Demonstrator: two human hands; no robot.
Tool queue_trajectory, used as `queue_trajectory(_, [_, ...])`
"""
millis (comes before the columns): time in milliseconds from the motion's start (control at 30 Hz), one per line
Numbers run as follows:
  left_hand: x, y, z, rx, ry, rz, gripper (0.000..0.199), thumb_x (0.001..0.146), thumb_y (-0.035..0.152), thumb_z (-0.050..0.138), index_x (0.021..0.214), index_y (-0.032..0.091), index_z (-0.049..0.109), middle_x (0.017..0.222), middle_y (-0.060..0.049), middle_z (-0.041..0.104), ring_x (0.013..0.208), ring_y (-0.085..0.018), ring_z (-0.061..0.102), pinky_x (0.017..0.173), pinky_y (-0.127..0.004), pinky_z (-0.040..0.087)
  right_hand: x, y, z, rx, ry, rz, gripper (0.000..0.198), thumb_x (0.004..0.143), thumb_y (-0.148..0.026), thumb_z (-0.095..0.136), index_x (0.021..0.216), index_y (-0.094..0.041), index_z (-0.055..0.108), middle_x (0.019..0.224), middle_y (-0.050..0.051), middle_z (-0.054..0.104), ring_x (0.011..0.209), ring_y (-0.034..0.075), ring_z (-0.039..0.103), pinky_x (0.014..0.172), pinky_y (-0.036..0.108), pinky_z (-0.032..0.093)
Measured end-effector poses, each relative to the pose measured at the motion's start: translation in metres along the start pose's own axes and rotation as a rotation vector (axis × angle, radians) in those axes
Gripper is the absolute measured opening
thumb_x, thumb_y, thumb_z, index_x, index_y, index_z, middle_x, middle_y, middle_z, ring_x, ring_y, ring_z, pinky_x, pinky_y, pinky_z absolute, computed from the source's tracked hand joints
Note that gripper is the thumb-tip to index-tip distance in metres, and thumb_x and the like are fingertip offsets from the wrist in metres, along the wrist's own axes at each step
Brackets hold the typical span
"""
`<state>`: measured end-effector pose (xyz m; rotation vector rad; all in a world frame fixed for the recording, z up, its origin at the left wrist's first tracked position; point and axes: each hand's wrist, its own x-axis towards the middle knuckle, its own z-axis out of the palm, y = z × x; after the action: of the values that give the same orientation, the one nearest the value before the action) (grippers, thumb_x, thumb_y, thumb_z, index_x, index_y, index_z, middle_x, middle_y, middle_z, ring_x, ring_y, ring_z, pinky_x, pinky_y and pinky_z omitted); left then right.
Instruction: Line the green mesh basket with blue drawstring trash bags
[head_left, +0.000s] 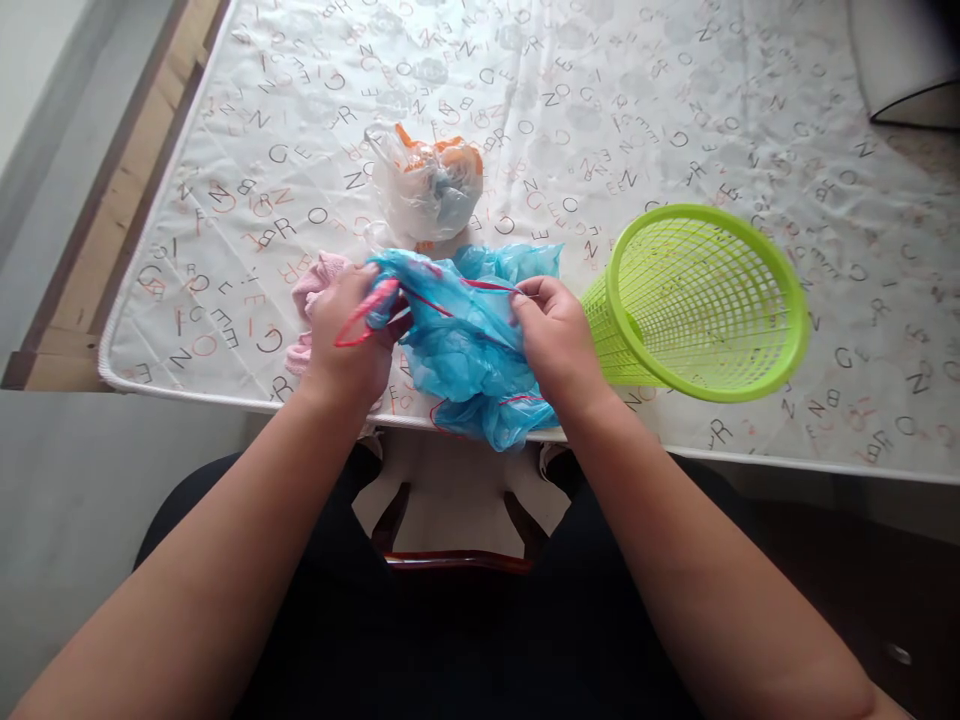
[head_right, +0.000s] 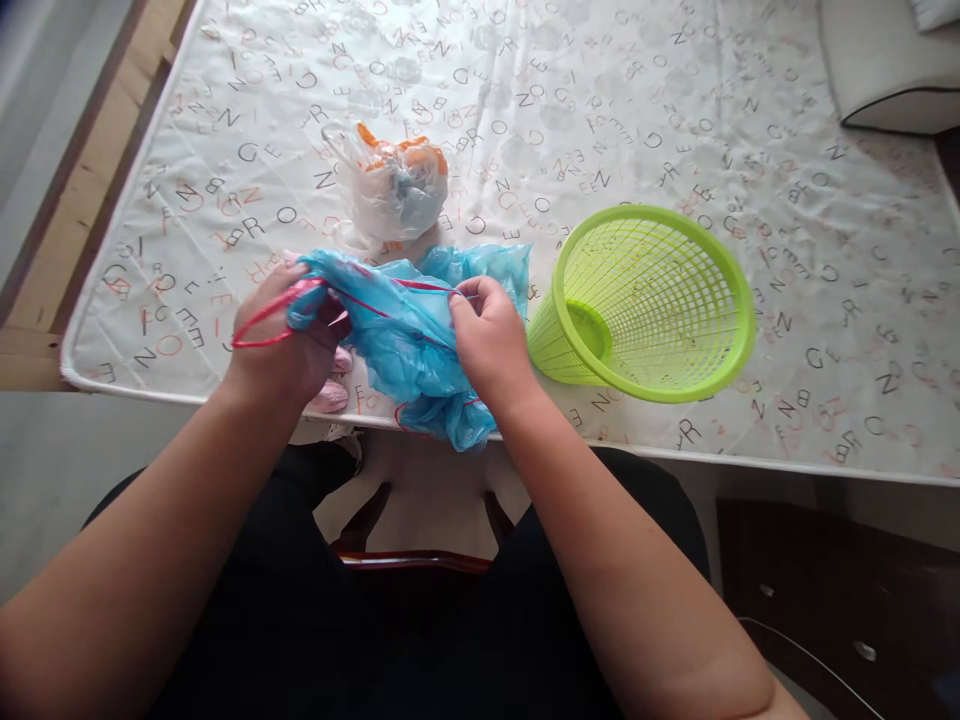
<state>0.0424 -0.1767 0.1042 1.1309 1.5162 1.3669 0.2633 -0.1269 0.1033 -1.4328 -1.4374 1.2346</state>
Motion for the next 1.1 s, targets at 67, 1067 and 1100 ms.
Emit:
queue_trajectory(67, [0.005,-0.005,-0.006,-0.13,0.027,-0.077,0.035,0.1,0.061,0.053,0.098,0.028,0.063,0.119,-0.009,0.077,0.11,-0.024,0.076,0.088,-0.045,0.064,0.001,-0.001,-0.002,-0.04,0.015,-0.012,0.014,0.095,-0.037,0.063,0.091,-0.025,0.063,0.082,0.0,0.064,0.075,0.016,0.056,0.07,0.033,0.045])
queue_trajectory(1067, [0.004,-0.003,0.01,0.156,-0.292,-0.104,0.04,0.088,0.053,0.081,0.115,0.024,0.076,0.094,-0.008,0.077,0.082,-0.023,0.074,0.071,-0.037,0.061,0.011,-0.002,-0.007,0.227,-0.158,0.069,0.025,0.093,-0.049,0.068,0.09,-0.025,0.063,0.069,-0.003,0.058,0.063,0.014,0.056,0.06,0.029,0.048])
queue_trajectory(1100, [0.005,-0.004,0.008,0.203,-0.253,-0.103,0.035,0.088,0.052,0.081,0.107,0.023,0.078,0.092,-0.007,0.077,0.081,-0.022,0.072,0.071,-0.037,0.06,0.014,0.0,-0.009,0.277,-0.117,0.084,0.024,0.093,-0.048,0.068,0.09,-0.025,0.062,0.069,-0.003,0.058,0.062,0.015,0.057,0.059,0.029,0.048])
